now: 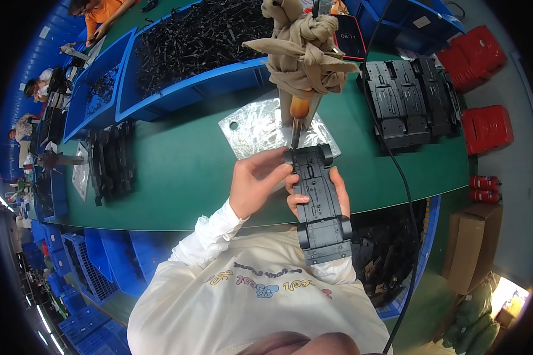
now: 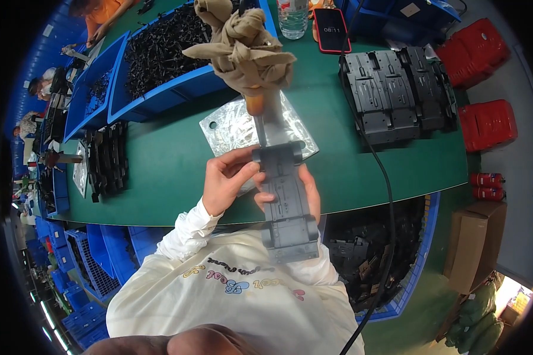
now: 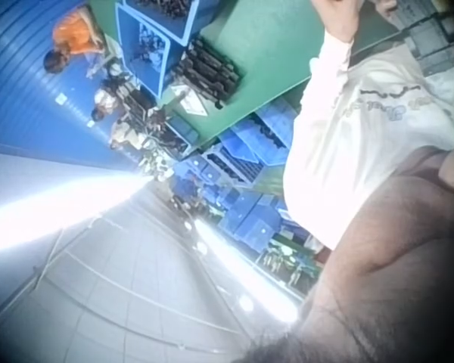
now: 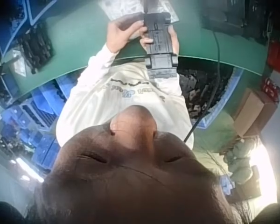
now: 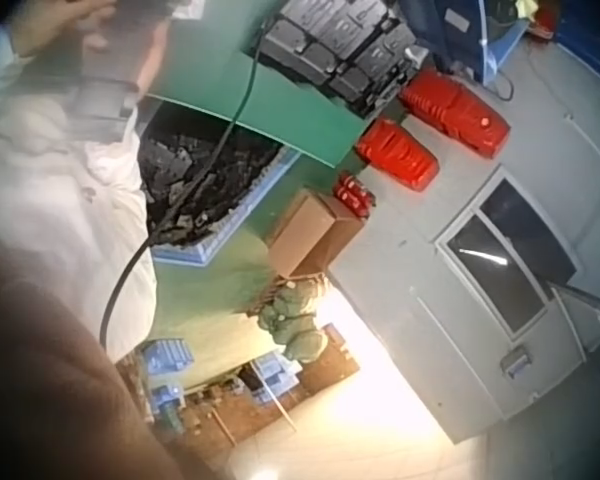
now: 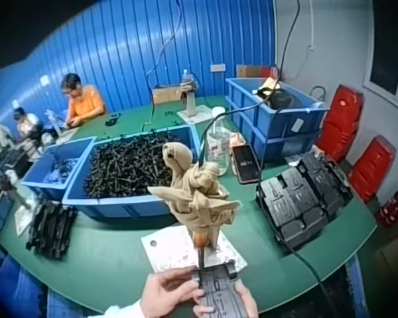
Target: Assembling components of a toy vehicle chassis using an electric screwdriver at a factory workbench.
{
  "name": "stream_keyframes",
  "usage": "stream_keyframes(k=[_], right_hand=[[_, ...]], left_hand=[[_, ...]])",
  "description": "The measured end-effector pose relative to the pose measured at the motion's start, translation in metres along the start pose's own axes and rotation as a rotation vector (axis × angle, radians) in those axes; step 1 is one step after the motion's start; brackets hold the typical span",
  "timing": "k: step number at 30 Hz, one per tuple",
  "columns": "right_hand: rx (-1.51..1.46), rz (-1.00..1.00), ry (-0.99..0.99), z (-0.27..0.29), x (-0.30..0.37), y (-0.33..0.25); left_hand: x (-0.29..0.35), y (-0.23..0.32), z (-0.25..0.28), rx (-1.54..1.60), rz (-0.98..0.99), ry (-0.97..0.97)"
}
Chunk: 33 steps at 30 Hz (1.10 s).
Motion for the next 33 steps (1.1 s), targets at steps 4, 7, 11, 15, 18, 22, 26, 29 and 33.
stream_keyframes(k=[4,7,11,15,18,22,26,29,33], right_hand=[[0.015,0.019,0.022,0.003,-0.0007,-0.0025],[0.028,0.036,0.035,0.0044,-0.0012,-0.0031],[0.023,0.024,0.032,0.0042,-0.002,-0.0032],[0.033,0.04,0.026,0.0044,-0.0014,-0.0035],[0.036,0.027,0.01,0.0021,-0.0008,-0.0026],[0.019,0.002,-0.006,0.0001,-0.0014,-0.0012],[0.007,0.002,-0.005,0.0003,-0.0012,-0.0008],[0.006,-0.001,-0.01,0.0006,-0.0009,-0.0004],[0.006,-0.003,-0.018,-0.0011,-0.0003,0.0005]], left_hand=[[0.0007,-0.0004,-0.0009,0.019,0.012,0.006],[0.0002,-0.002,0.0005,0.009,0.008,0.01],[0.0,-0.0013,0.0001,-0.002,0.006,0.005],[0.0,-0.002,-0.0006,0.026,0.012,0.003],[-0.0005,-0.0003,0.0004,0.038,-0.008,0.011],[-0.0012,0.001,0.0002,0.025,-0.003,0.002],[-0.0012,0.0006,0.0012,0.021,-0.003,0.005],[0.0002,0.0016,-0.0009,0.069,0.015,0.0],[-0.0002,0.002,0.0004,0.04,0.0,0.004]])
Point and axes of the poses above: each hand's wrist, its own x-axis away from the middle knuckle, its own z-axis out of the back of the hand, y = z × x, the point moved 9 cm from there along -x, towards the middle knuckle, and after that the axes turned 6 degrees about -x, right-handed, at the moved point
